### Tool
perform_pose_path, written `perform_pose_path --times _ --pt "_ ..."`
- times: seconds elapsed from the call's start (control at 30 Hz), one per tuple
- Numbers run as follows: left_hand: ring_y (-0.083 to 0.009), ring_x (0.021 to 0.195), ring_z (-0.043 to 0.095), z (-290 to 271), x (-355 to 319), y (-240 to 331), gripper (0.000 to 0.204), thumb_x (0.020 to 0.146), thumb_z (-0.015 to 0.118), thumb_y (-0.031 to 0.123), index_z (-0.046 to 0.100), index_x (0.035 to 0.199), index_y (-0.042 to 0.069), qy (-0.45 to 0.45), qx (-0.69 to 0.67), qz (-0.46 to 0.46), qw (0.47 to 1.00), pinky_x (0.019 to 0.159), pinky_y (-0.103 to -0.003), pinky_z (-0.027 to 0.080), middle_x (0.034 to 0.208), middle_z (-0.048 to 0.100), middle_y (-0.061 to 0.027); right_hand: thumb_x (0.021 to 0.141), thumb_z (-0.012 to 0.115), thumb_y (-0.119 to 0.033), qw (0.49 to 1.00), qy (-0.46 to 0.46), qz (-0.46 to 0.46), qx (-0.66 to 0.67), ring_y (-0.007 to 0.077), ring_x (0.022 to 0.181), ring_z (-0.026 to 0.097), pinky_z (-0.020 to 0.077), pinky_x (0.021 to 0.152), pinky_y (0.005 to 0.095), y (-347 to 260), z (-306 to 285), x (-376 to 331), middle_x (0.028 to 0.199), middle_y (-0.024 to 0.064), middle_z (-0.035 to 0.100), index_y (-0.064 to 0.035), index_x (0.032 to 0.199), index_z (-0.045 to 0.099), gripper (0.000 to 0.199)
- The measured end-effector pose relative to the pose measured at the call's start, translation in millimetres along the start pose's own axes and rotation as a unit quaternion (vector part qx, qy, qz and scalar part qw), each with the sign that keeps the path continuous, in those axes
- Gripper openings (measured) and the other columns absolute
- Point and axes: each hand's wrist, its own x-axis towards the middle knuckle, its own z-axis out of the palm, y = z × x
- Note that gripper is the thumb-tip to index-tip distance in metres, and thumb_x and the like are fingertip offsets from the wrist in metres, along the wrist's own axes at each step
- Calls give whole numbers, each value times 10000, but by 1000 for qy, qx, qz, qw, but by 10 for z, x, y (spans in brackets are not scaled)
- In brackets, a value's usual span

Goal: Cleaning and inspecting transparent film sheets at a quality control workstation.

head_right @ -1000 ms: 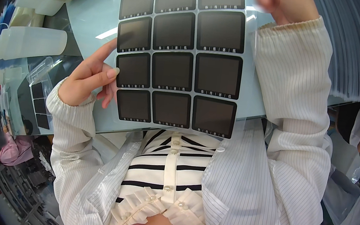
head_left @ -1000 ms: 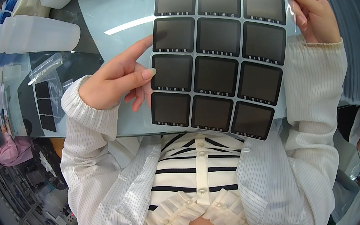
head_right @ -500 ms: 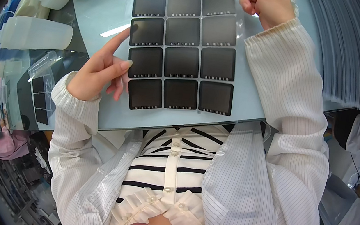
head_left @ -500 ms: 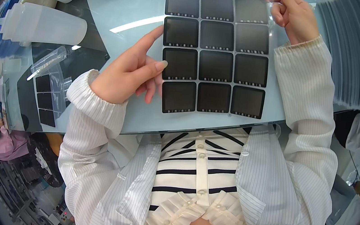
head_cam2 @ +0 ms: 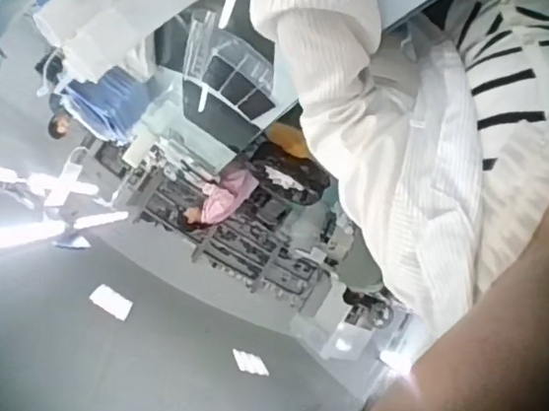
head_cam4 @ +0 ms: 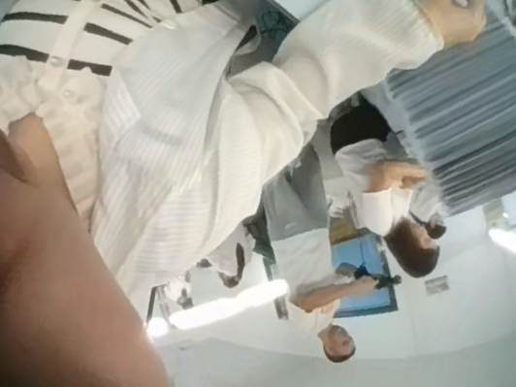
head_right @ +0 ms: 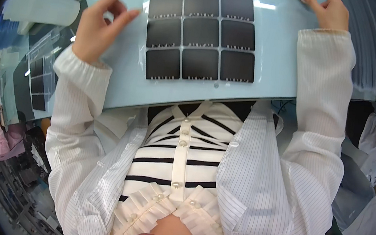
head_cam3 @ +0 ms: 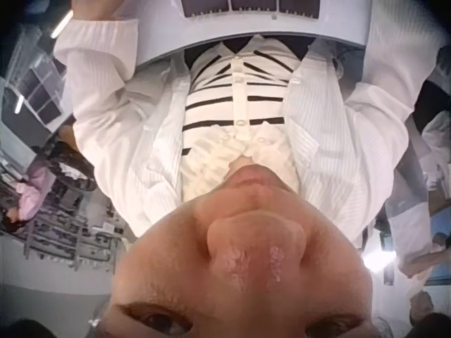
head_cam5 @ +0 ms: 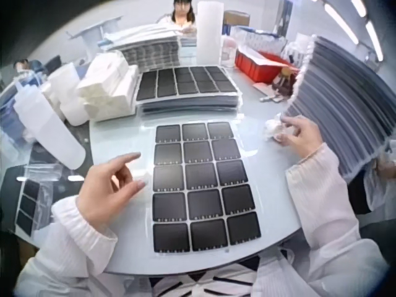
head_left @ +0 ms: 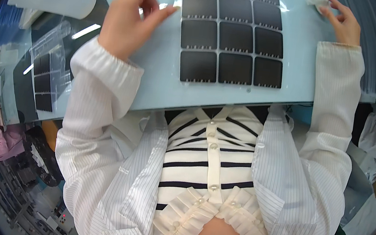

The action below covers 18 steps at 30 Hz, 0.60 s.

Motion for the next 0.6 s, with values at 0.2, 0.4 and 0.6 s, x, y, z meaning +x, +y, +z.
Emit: perform_pose_path --times 0.2,0.4,0.6 --pt "-310 1345 374 -71 311 27 637 849 635 137 391 1429 42 -111 -7 37 993 1089 -389 314 1415 438 -195 714 764 -90 997 71 6 8 153 693 650 507 658 277 561 416 457 847 133 715 22 1009 708 321" --pt "-362 1415 252 -7 472 -259 646 870 612 195 362 1444 32 -160 59 86 982 1162 -403 189 1487 350 -214 720 737 -44 954 21 -202 221 69 549 525 398 508 213 -461 144 83 639 34 590 28 869 663 182" --pt "-348 1412 260 -76 449 -372 646 871 618 186 359 1437 12 -143 73 100 982 1161 -395 187 1478 360 -215 734 698 -58 753 3 -583 304 298 692 615 488 586 364 -1481 639 -848 851 110 582 -41 906 601 198"
